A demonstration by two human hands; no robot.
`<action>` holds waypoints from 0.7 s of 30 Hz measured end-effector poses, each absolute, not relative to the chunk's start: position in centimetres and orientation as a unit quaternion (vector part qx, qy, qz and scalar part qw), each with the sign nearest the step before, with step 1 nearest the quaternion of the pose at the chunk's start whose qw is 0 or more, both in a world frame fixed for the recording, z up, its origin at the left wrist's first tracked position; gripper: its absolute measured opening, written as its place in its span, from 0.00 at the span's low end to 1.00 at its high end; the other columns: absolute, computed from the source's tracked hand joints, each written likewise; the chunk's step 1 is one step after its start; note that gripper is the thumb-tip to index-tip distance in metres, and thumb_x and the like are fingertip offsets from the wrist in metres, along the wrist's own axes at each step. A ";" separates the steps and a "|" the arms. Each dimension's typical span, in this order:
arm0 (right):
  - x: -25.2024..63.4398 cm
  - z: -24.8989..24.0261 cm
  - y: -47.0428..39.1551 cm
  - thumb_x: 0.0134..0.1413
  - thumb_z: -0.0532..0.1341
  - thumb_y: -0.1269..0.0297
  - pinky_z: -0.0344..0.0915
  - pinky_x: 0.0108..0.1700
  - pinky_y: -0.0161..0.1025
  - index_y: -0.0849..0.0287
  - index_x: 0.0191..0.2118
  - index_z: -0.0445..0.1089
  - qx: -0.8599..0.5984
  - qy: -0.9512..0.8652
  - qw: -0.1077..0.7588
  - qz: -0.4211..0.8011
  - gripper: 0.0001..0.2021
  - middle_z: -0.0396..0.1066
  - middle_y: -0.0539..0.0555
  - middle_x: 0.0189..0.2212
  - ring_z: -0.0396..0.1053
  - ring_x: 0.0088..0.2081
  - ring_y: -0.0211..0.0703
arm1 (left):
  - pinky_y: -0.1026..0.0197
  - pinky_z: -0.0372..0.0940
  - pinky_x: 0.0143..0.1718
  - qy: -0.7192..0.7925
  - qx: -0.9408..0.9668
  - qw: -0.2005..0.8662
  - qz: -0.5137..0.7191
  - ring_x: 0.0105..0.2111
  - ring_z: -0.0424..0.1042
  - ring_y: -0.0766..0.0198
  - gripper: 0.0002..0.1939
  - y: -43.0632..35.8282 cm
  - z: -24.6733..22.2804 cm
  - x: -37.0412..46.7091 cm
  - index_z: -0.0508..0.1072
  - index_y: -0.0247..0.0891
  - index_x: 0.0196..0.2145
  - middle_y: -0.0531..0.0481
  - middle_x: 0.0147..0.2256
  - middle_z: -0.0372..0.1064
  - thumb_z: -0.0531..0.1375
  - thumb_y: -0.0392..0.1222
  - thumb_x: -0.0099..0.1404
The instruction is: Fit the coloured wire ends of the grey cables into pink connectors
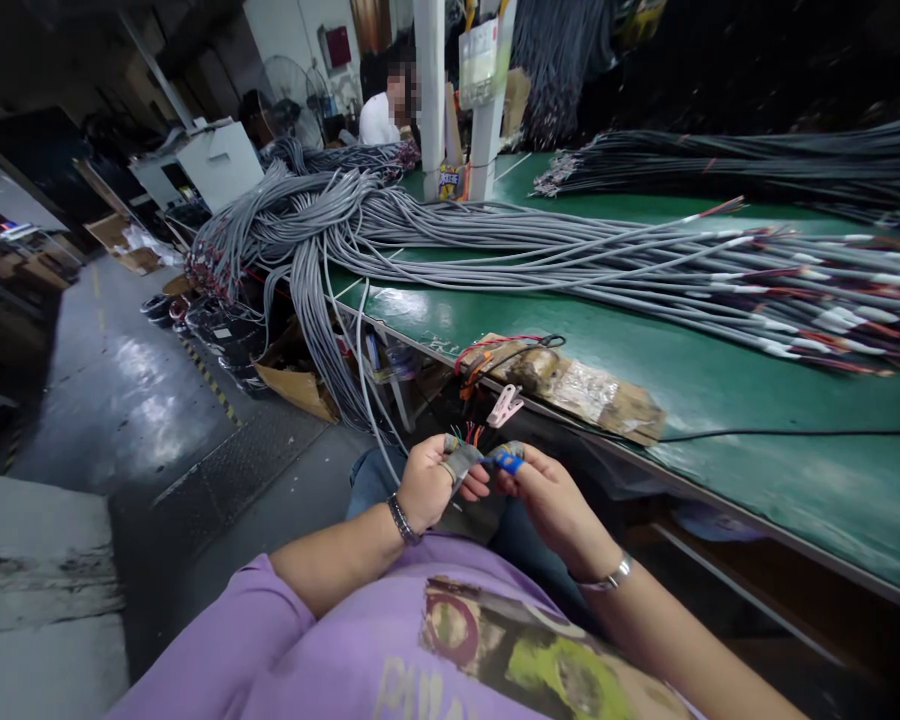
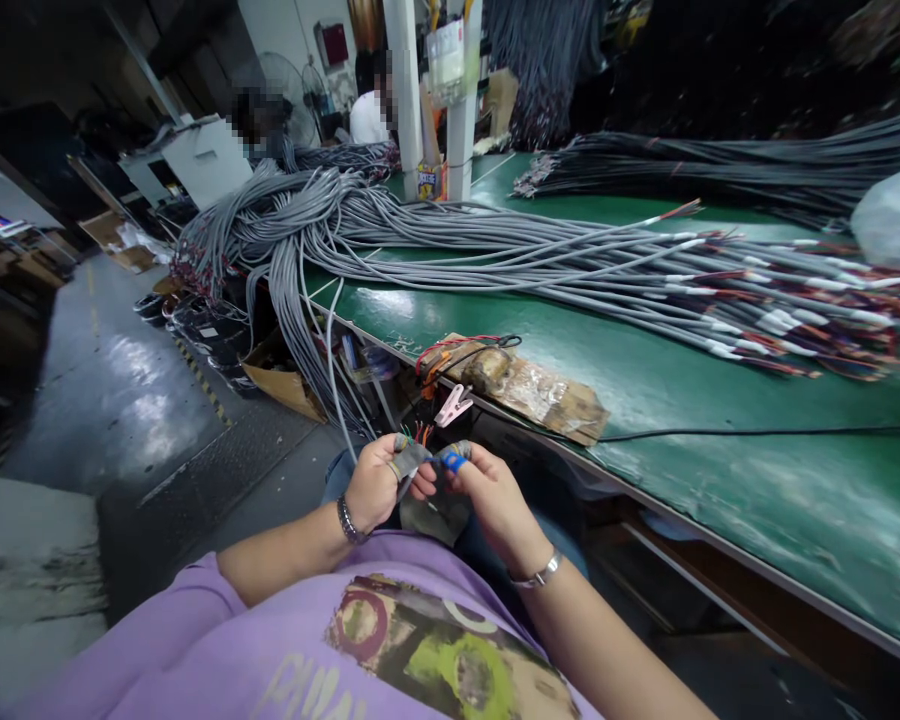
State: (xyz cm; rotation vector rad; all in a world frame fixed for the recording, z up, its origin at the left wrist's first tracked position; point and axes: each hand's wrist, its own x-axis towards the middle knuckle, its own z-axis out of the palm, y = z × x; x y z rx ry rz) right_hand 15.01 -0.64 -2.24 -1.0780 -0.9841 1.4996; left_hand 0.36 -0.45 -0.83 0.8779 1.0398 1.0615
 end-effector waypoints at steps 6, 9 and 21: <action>14.8 -0.7 0.1 0.41 0.69 0.52 0.59 0.30 0.36 0.59 0.31 0.72 -0.420 -0.452 0.468 0.633 0.15 0.69 0.49 0.24 0.61 0.25 0.36 | 0.68 0.60 0.15 0.455 0.432 0.660 0.414 0.15 0.68 0.67 0.24 -0.6 -0.9 0.3 0.66 0.33 0.26 0.50 0.19 0.69 0.65 0.59 0.49; 14.6 -0.6 0.3 0.39 0.70 0.54 0.59 0.29 0.36 0.59 0.28 0.72 -0.422 -0.457 0.451 0.640 0.15 0.69 0.49 0.23 0.62 0.25 0.36 | 0.68 0.60 0.15 0.450 0.454 0.684 0.350 0.15 0.69 0.67 0.26 -0.5 -1.0 0.2 0.66 0.33 0.27 0.50 0.19 0.69 0.66 0.60 0.46; 15.9 -2.3 0.5 0.40 0.66 0.41 0.60 0.27 0.36 0.58 0.22 0.66 -0.459 -0.314 0.525 0.645 0.23 0.59 0.46 0.17 0.55 0.20 0.34 | 0.69 0.60 0.15 0.439 0.448 0.702 0.336 0.16 0.69 0.68 0.26 -0.9 -0.6 0.3 0.66 0.33 0.24 0.50 0.20 0.70 0.67 0.60 0.45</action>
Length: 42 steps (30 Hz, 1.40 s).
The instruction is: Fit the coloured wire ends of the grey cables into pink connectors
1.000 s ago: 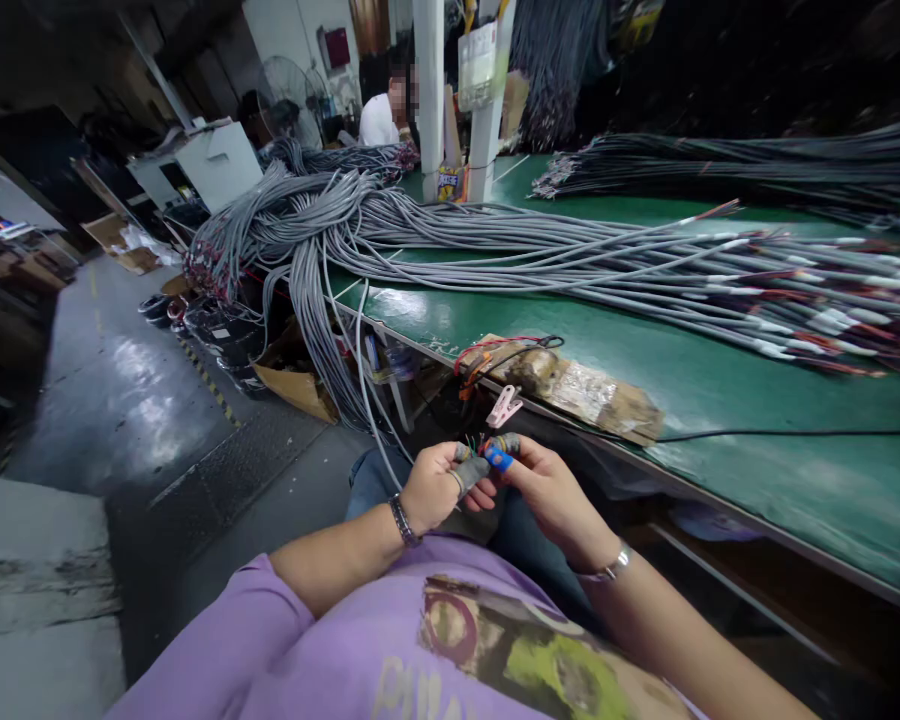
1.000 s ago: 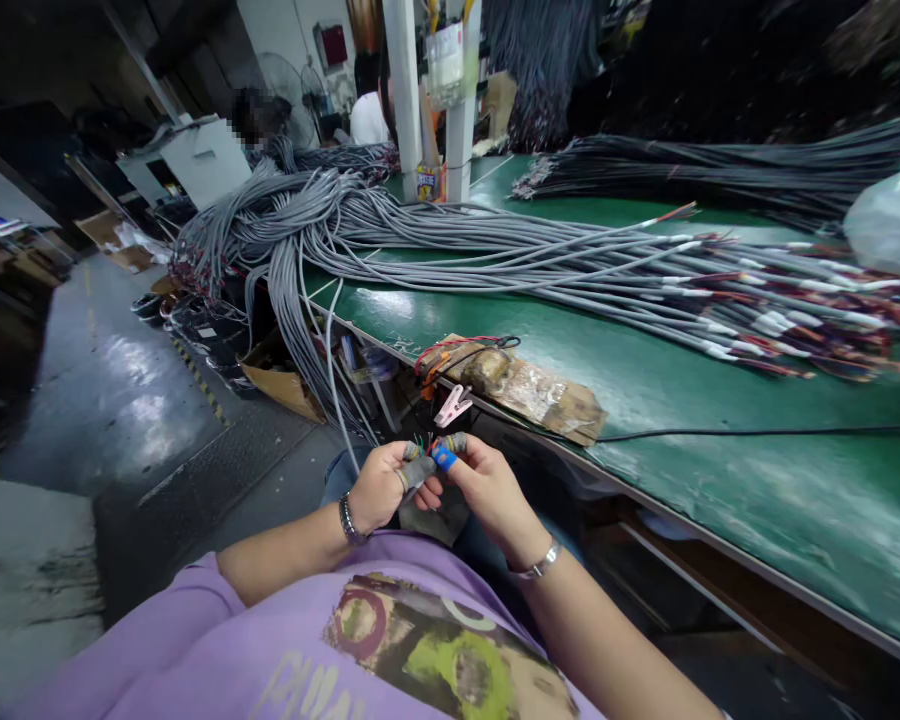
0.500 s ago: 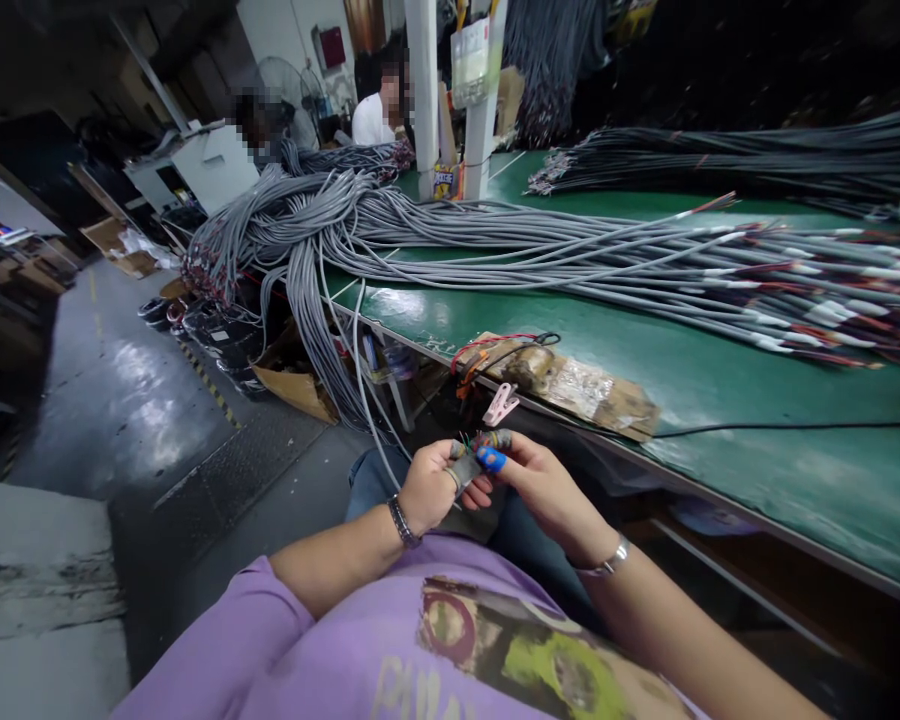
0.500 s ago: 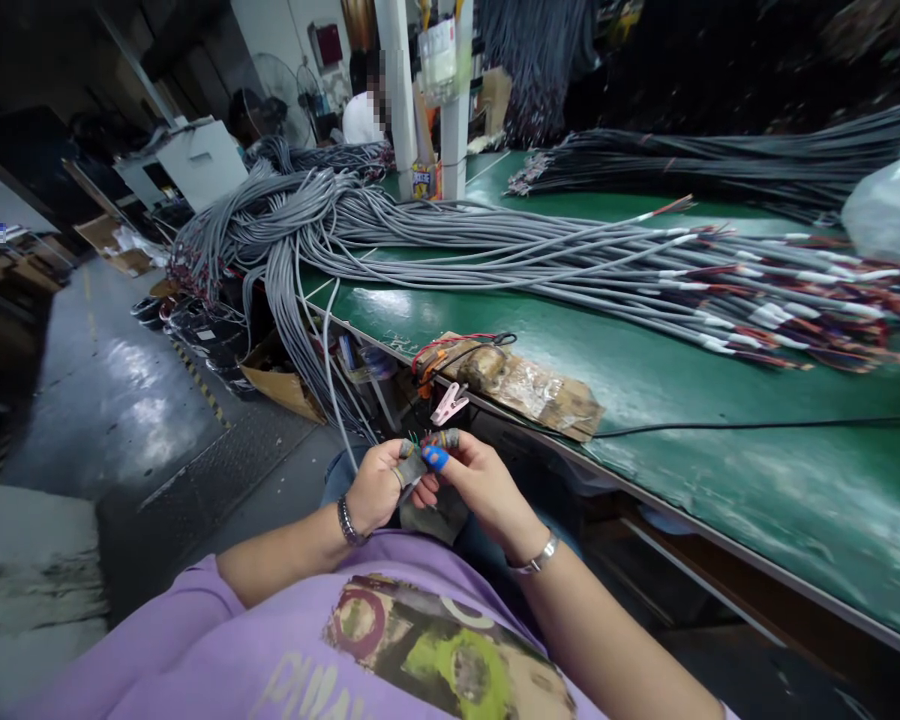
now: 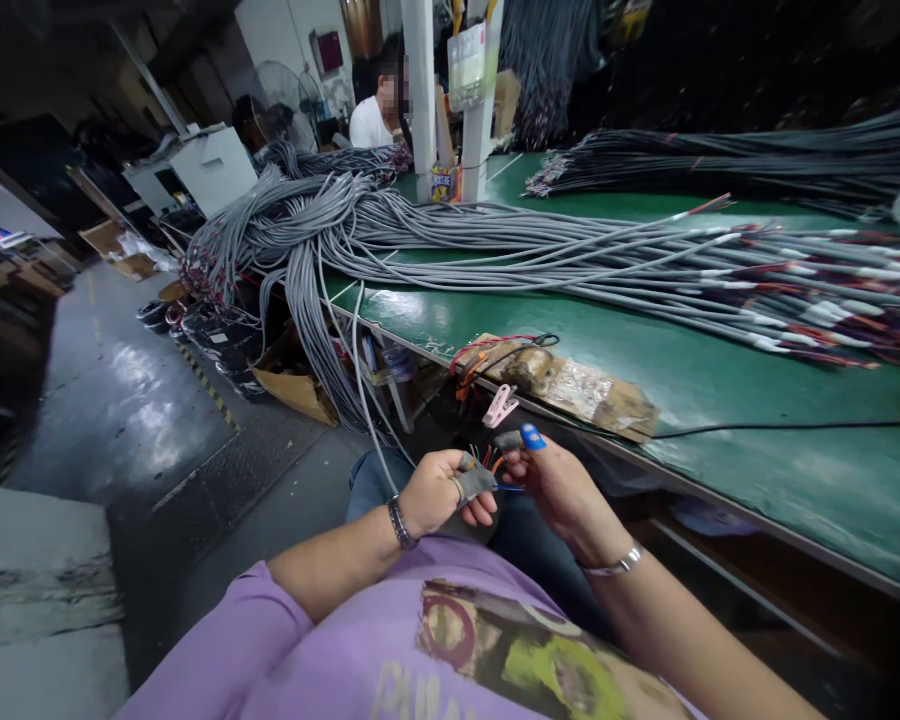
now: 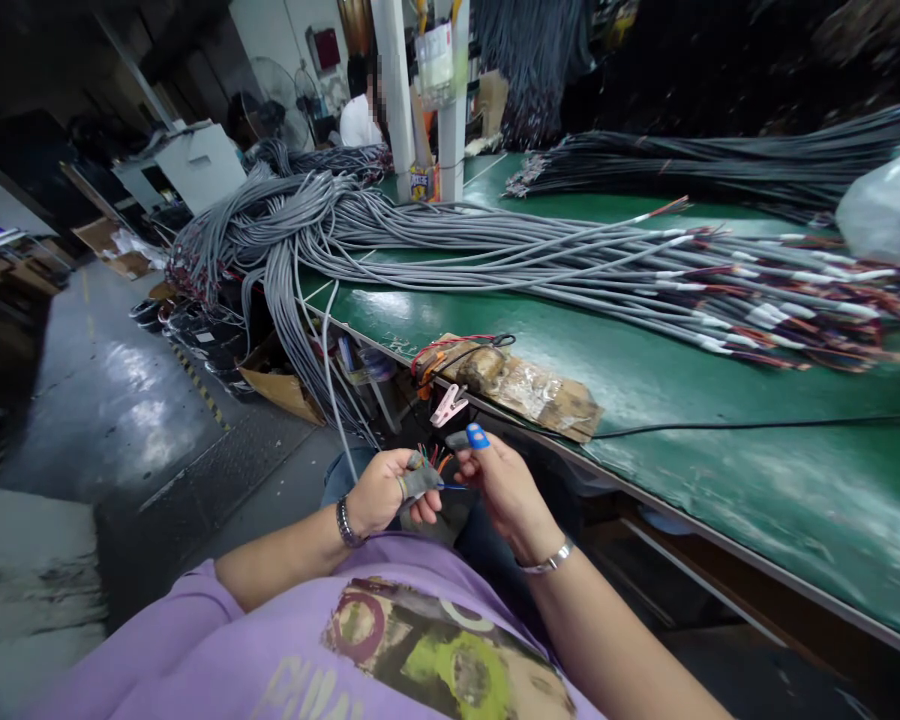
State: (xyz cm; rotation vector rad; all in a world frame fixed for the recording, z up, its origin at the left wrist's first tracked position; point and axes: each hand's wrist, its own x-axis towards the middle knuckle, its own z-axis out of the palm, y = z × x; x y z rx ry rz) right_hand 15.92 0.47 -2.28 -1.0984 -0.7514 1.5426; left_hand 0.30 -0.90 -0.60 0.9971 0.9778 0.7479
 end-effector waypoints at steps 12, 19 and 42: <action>15.1 -1.3 -0.6 0.38 0.70 0.52 0.58 0.30 0.36 0.59 0.27 0.73 -0.449 -0.439 0.471 0.619 0.15 0.69 0.49 0.23 0.61 0.26 0.37 | 0.69 0.59 0.15 0.457 0.453 0.682 0.347 0.16 0.68 0.68 0.26 -0.9 -0.8 0.1 0.65 0.33 0.24 0.50 0.20 0.69 0.66 0.61 0.46; 14.7 -1.8 -1.1 0.40 0.69 0.51 0.55 0.28 0.36 0.59 0.25 0.71 -0.469 -0.421 0.504 0.590 0.15 0.64 0.47 0.19 0.56 0.23 0.35 | 0.69 0.59 0.16 0.468 0.451 0.664 0.370 0.16 0.69 0.69 0.24 -0.9 -1.1 0.2 0.66 0.34 0.26 0.50 0.21 0.70 0.64 0.60 0.49; 14.3 -1.3 -1.1 0.35 0.72 0.52 0.57 0.27 0.36 0.59 0.25 0.71 -0.471 -0.399 0.494 0.613 0.16 0.68 0.50 0.21 0.59 0.24 0.36 | 0.70 0.57 0.14 0.473 0.415 0.633 0.450 0.16 0.67 0.70 0.19 -0.6 -1.3 0.2 0.66 0.35 0.29 0.53 0.20 0.69 0.64 0.54 0.52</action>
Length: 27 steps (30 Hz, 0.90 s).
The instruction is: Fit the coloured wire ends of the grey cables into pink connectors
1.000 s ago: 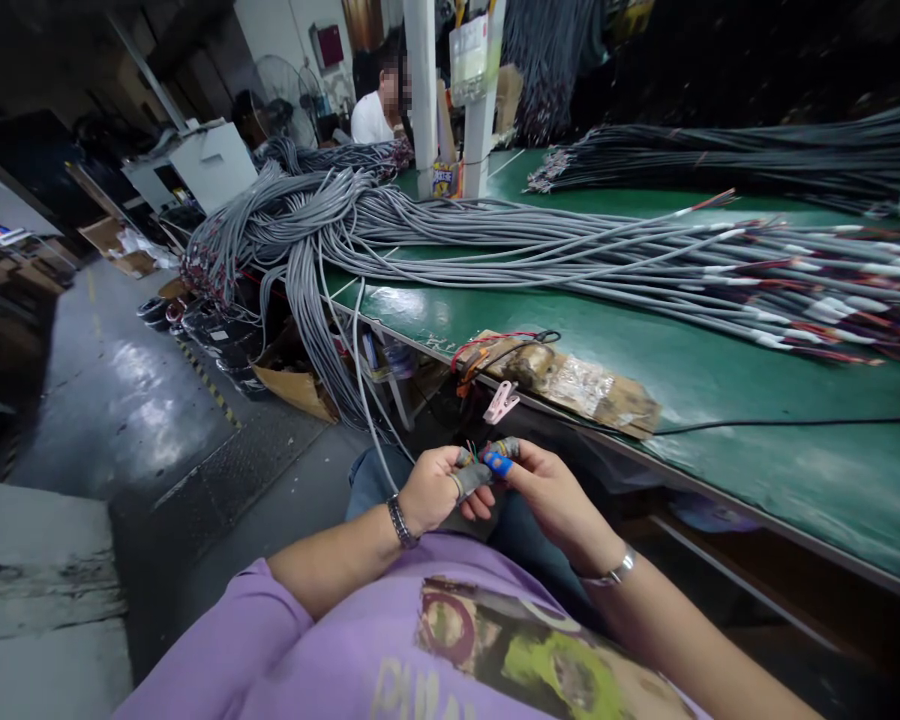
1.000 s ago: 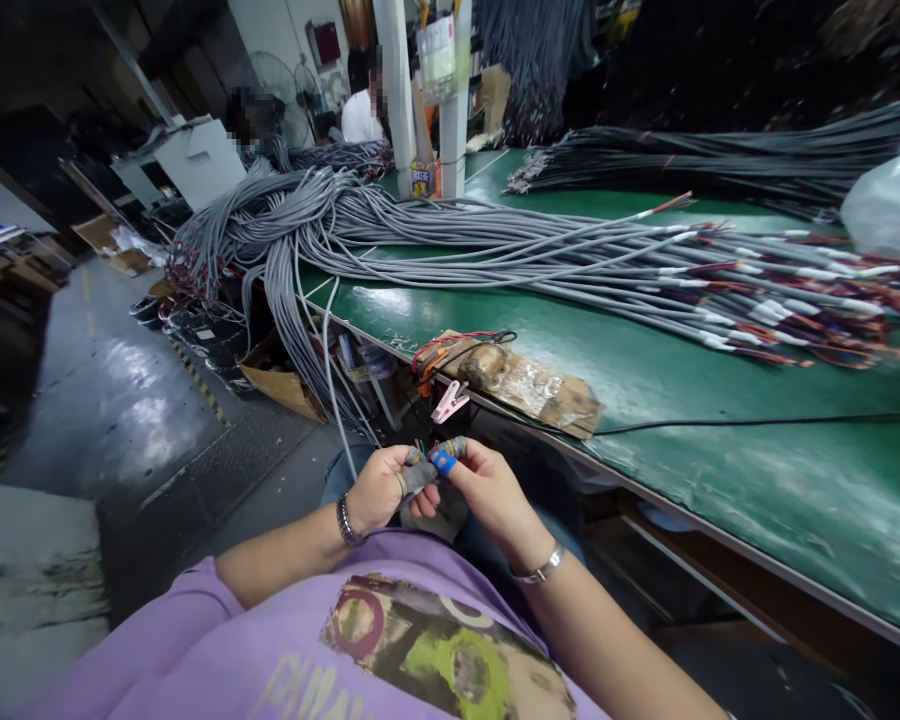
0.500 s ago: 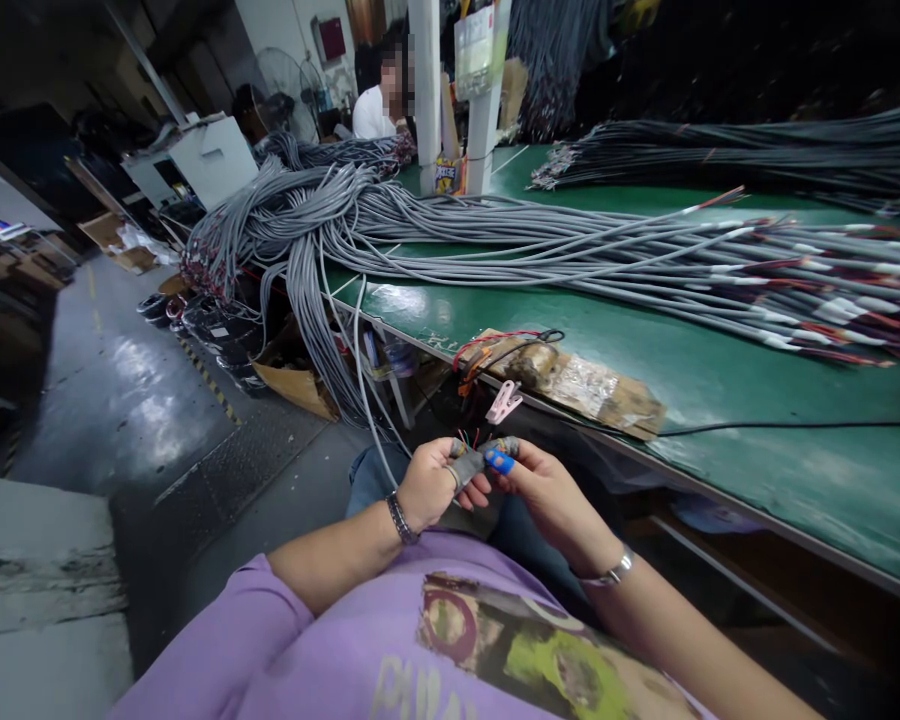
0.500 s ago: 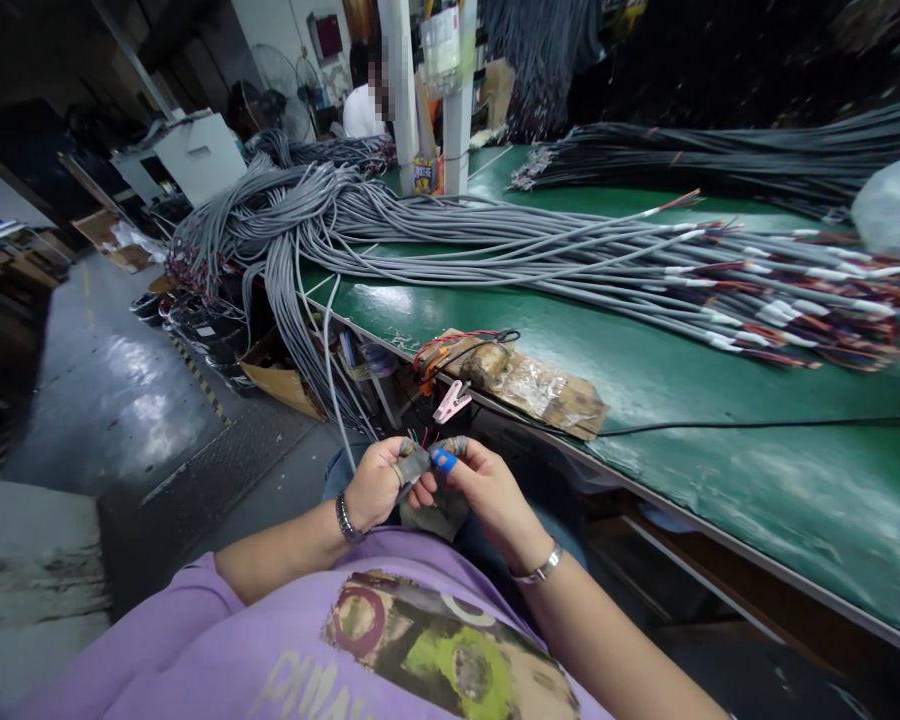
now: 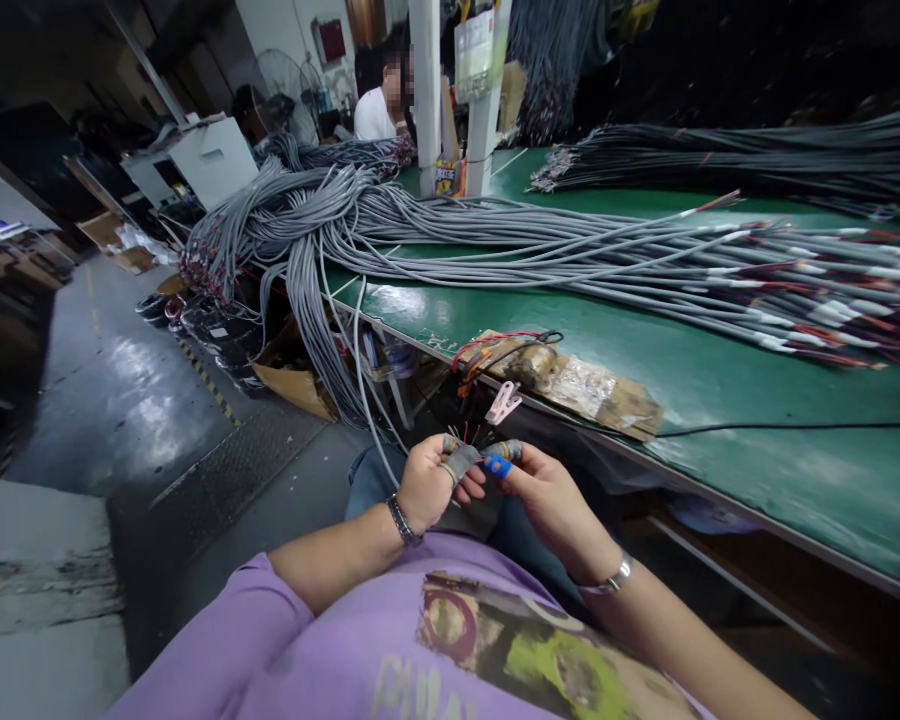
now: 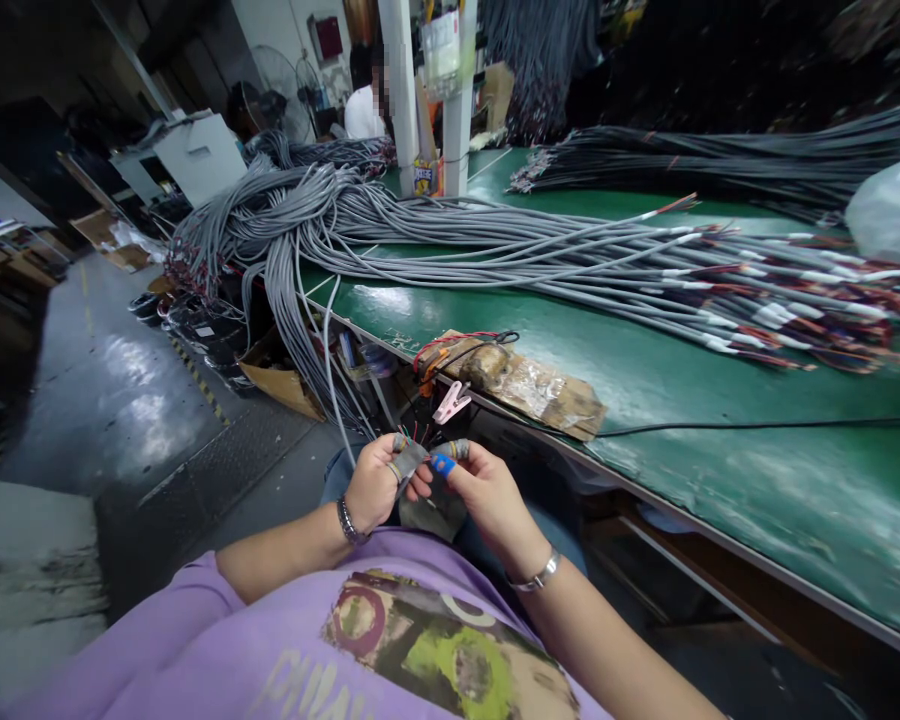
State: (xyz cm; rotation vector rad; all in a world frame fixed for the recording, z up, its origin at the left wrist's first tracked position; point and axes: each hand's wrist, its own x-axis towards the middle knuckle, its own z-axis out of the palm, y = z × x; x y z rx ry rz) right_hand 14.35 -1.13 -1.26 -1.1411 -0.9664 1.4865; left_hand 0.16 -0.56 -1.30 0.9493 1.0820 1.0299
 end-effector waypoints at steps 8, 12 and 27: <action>14.7 -1.8 -1.4 0.38 0.71 0.54 0.60 0.29 0.37 0.58 0.27 0.72 -0.437 -0.403 0.474 0.650 0.14 0.69 0.51 0.24 0.61 0.25 0.37 | 0.70 0.54 0.13 0.480 0.392 0.646 0.446 0.15 0.66 0.71 0.20 -0.6 -0.9 0.0 0.65 0.35 0.28 0.54 0.19 0.68 0.64 0.54 0.50; 15.3 -1.5 -0.6 0.39 0.69 0.48 0.62 0.29 0.38 0.58 0.24 0.69 -0.413 -0.336 0.495 0.686 0.18 0.64 0.48 0.20 0.58 0.23 0.35 | 0.70 0.53 0.13 0.474 0.383 0.653 0.450 0.14 0.66 0.70 0.19 -0.4 -0.4 -0.2 0.64 0.35 0.27 0.54 0.19 0.67 0.64 0.54 0.49; 14.7 -0.5 -0.1 0.37 0.70 0.54 0.58 0.29 0.37 0.58 0.25 0.72 -0.457 -0.434 0.484 0.607 0.14 0.69 0.50 0.23 0.61 0.26 0.38 | 0.70 0.54 0.13 0.480 0.430 0.630 0.433 0.14 0.66 0.70 0.20 -0.7 -0.9 0.2 0.65 0.35 0.27 0.53 0.19 0.67 0.62 0.56 0.52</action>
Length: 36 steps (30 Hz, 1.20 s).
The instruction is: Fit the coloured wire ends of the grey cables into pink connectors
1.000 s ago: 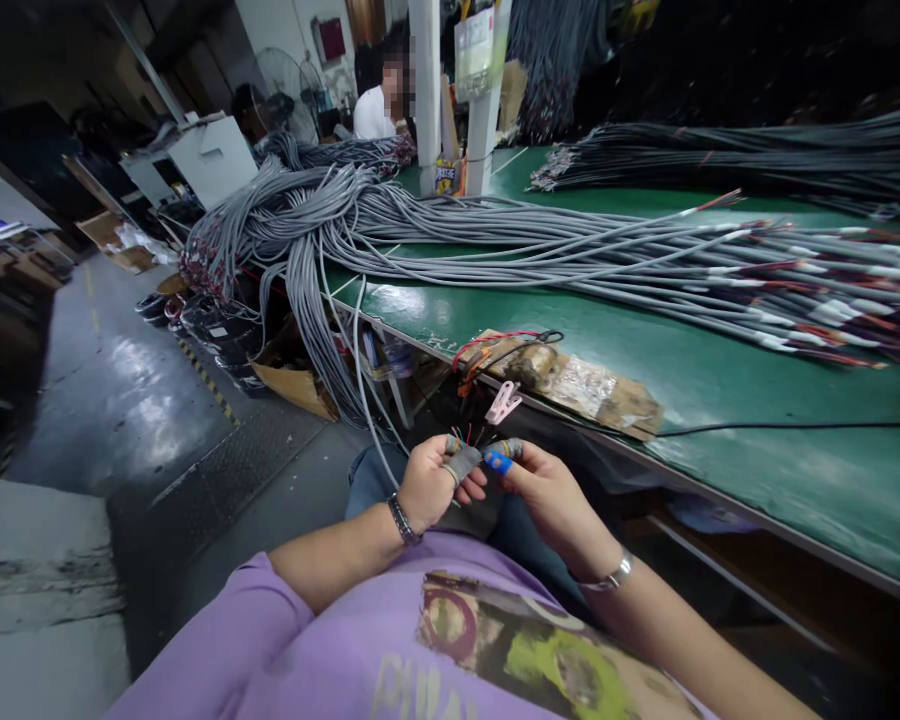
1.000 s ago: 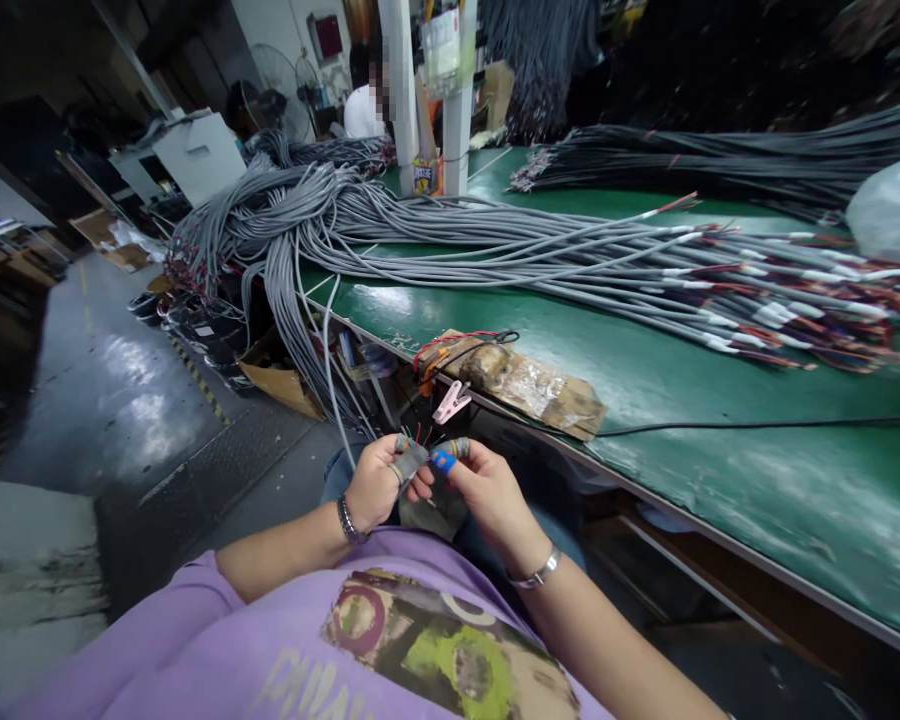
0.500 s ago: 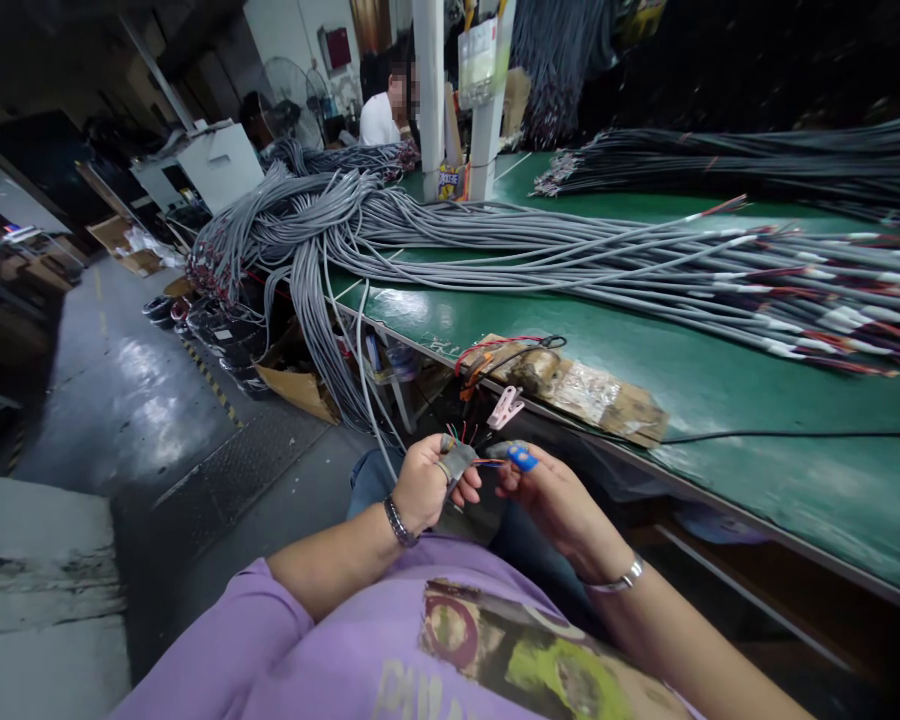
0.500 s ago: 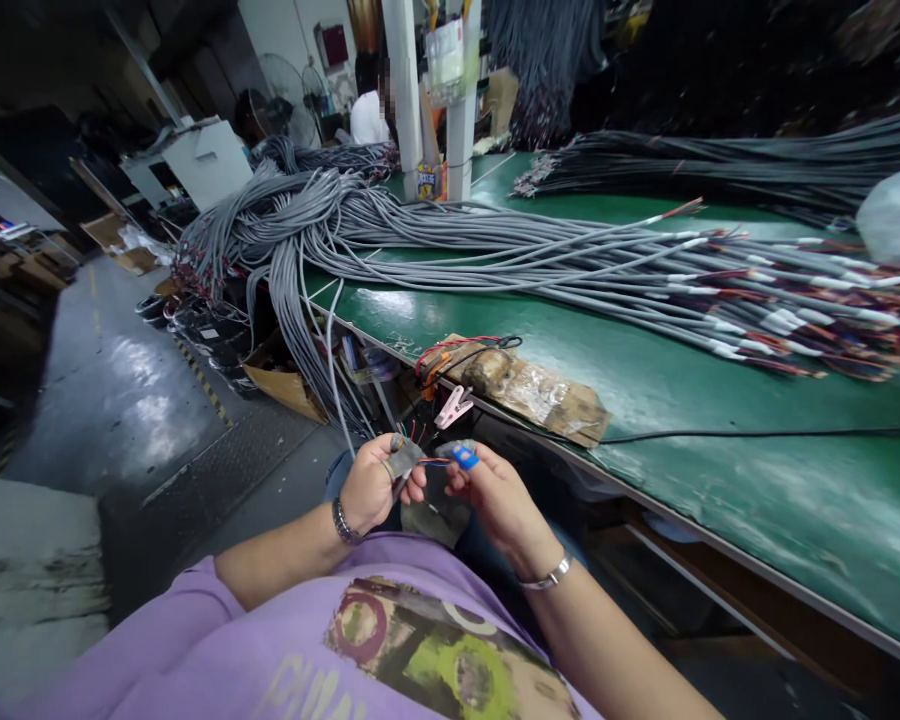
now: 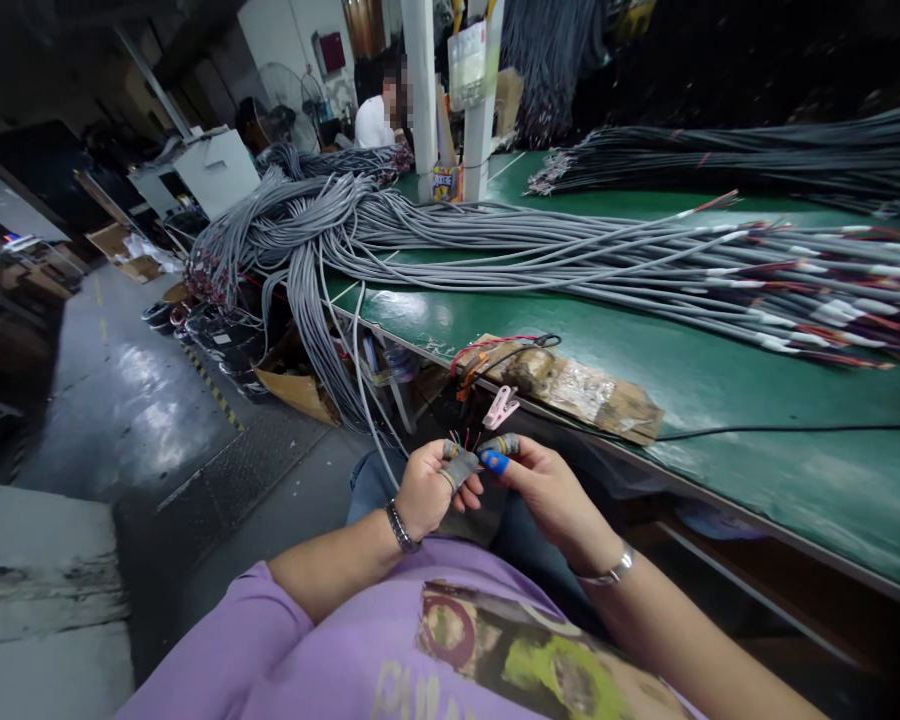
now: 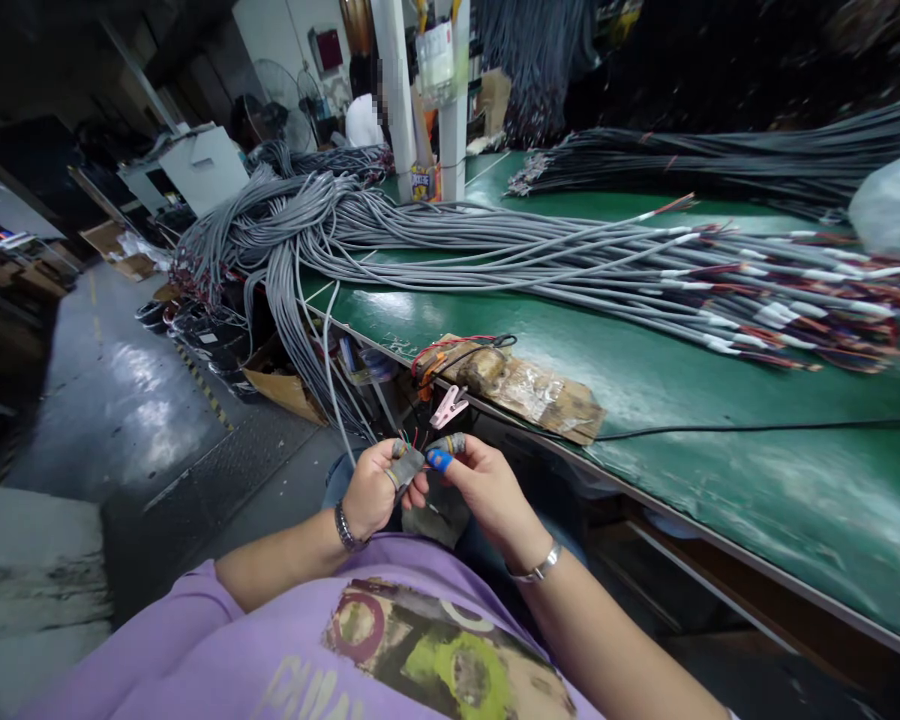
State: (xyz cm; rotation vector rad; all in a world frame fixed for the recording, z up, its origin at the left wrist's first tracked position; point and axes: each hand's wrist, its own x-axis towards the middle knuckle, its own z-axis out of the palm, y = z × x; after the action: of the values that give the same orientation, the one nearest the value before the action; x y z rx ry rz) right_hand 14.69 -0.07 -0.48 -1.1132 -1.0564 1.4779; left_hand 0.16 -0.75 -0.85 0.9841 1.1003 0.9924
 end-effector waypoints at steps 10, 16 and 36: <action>14.8 -1.3 0.1 0.41 0.69 0.51 0.62 0.29 0.36 0.57 0.25 0.71 -0.412 -0.324 0.531 0.666 0.15 0.67 0.49 0.22 0.60 0.23 0.35 | 0.71 0.51 0.11 0.466 0.369 0.657 0.464 0.13 0.65 0.71 0.17 -0.4 0.1 -0.3 0.64 0.36 0.27 0.54 0.18 0.67 0.64 0.51 0.50; 15.6 -0.1 2.4 0.43 0.65 0.43 0.65 0.26 0.36 0.55 0.30 0.71 -0.386 -0.248 0.462 0.759 0.19 0.71 0.53 0.29 0.63 0.24 0.38 | 0.71 0.50 0.11 0.444 0.388 0.678 0.439 0.12 0.65 0.71 0.18 -0.1 0.9 -0.6 0.64 0.35 0.25 0.54 0.17 0.67 0.65 0.51 0.49; 13.6 -0.8 4.5 0.41 0.67 0.43 0.67 0.31 0.36 0.58 0.26 0.73 -0.339 -0.184 0.568 0.727 0.21 0.73 0.50 0.23 0.69 0.25 0.38 | 0.71 0.50 0.10 0.412 0.423 0.711 0.381 0.12 0.65 0.70 0.23 1.6 1.4 0.3 0.64 0.35 0.24 0.53 0.17 0.67 0.66 0.56 0.47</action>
State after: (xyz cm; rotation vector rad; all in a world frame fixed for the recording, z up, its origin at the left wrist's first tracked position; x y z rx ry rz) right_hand 13.64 4.46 -0.84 -0.7960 -0.4312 1.7091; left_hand 0.30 1.57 1.38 0.9378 0.9140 0.8450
